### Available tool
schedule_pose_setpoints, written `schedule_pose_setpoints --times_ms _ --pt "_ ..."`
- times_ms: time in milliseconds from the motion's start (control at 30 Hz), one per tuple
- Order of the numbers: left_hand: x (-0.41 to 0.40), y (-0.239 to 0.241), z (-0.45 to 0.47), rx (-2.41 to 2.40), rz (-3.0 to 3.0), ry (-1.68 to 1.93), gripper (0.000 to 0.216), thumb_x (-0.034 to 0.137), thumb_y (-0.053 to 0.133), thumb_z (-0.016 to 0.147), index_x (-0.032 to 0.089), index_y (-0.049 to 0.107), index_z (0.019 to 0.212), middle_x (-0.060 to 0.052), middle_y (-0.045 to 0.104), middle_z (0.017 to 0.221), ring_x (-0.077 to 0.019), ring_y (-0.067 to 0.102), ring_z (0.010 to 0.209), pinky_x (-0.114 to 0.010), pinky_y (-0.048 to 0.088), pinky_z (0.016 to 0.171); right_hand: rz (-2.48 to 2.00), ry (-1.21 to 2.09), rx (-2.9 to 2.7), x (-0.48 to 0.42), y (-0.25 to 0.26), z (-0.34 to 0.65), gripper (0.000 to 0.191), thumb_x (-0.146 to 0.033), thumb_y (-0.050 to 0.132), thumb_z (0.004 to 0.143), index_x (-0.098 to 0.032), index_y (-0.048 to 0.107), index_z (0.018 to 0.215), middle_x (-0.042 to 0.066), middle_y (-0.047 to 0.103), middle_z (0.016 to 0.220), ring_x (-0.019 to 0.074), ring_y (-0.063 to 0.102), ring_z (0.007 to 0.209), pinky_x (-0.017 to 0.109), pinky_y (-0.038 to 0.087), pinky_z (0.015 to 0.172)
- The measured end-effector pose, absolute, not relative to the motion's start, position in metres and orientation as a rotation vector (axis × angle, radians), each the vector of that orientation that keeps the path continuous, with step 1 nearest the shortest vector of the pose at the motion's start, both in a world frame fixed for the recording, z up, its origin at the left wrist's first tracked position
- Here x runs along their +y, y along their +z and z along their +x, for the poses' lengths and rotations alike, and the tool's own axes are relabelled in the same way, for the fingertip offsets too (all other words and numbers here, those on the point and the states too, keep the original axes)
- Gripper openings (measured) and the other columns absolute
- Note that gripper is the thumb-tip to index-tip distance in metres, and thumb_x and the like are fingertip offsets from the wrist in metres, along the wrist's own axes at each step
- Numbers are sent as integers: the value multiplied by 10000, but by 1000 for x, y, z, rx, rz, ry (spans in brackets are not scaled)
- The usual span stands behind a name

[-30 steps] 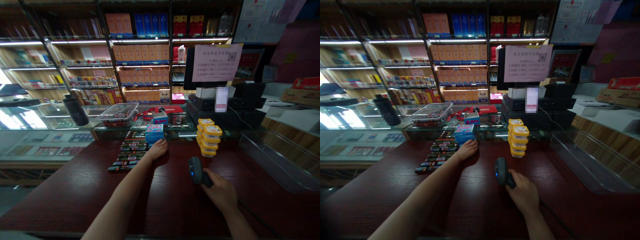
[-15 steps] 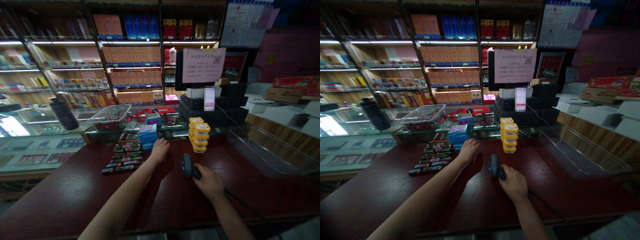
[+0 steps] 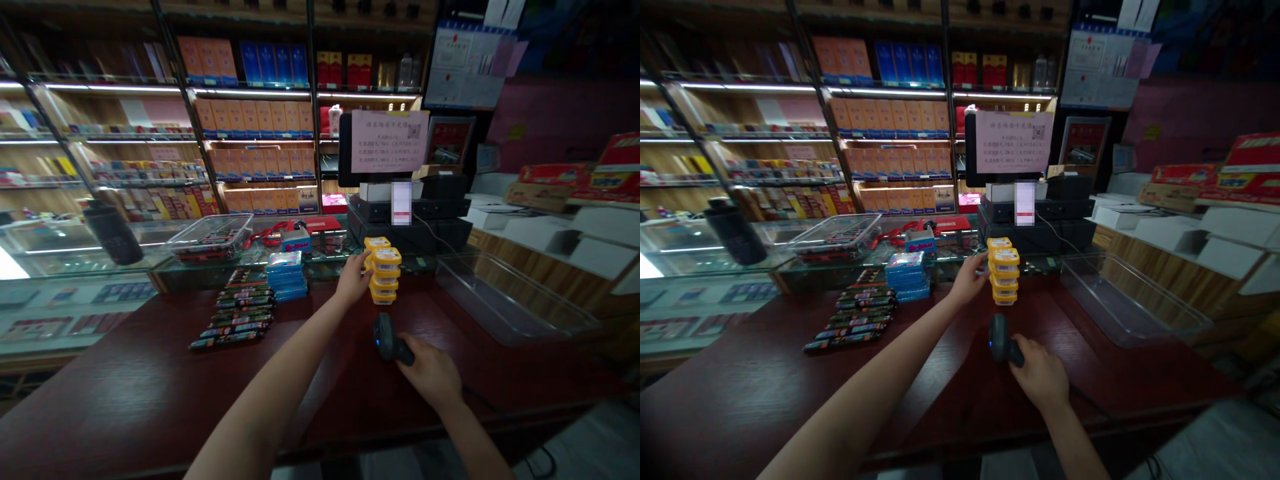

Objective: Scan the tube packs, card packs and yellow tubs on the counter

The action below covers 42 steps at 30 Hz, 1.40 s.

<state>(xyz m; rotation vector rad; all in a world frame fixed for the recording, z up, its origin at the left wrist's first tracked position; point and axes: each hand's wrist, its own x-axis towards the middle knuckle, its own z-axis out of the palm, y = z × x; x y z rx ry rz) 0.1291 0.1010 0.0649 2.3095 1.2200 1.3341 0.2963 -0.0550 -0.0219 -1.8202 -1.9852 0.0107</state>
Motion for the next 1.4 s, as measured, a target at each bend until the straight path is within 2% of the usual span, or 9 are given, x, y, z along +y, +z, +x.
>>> schedule_pose_setpoints --times_ms 100,200,367,667,767,900,1100,1267,1400 --pt "111 72 144 1231 2290 1275 438 150 565 809 207 552 1243 -96 584 1088 -189 577 996 -332 471 909 -1779 -77 -2007 -54 -30 298 339 -280 502 849 -229 573 1176 56 700 1002 199 662 868 298 464 728" --pt "117 79 152 1299 2281 1236 305 116 595 777 178 646 1071 -95 636 1024 -207 594 962 -351 469 897 -1767 -108 -2013 -53 -32 297 332 -269 509 839 -228 583 1160 47 702 965 196 664 842 293 471 711" --pt "113 90 150 1337 2301 1247 195 74 562 774 189 652 904 -53 664 902 -191 608 870 -328 488 817 -1778 -100 -1990 -53 -29 297 334 -262 520 832 -231 585 1158 40 701 959 190 664 839 282 466 711" --pt "77 52 82 1247 2116 1557 286 51 508 772 206 585 998 -51 608 1095 -171 595 998 -325 523 859 -1798 -86 -1998 -57 -29 298 327 -303 500 850 -253 576 1164 29 707 958 193 671 809 281 454 661" --pt "63 25 50 1362 2041 1569 206 85 524 781 199 586 941 -45 622 1011 -170 609 956 -324 528 851 -1797 -48 -1976 -59 -24 298 329 -310 510 839 -260 582 1156 33 712 979 196 673 825 280 454 653" --pt "45 -7 24 1486 2009 1587 180 103 526 794 201 588 931 -43 629 994 -168 614 941 -323 518 861 -1761 253 -1915 -63 -12 294 302 -390 565 792 -300 626 1073 11 729 933 229 681 828 306 467 649" --pt "36 -31 18 1585 1982 1595 158 113 521 811 193 591 927 -45 627 984 -169 607 942 -322 502 862 -1394 798 -1668 -79 -8 269 416 -470 639 694 -191 641 1004 67 717 963 236 658 891 325 501 761" --pt "36 -35 20 1573 1968 1583 189 83 535 785 191 589 930 -46 621 971 -169 606 935 -308 506 845 -1430 901 -1552 -94 -5 252 466 -522 619 701 -174 640 1010 -5 638 617 174 602 569 271 455 500" --pt "34 -32 22 1623 1981 1563 180 75 552 774 195 592 901 -43 623 955 -173 606 927 -312 502 842 -1460 916 -1561 -97 2 249 441 -532 603 714 -183 640 980 -32 568 531 122 474 409 242 356 388"
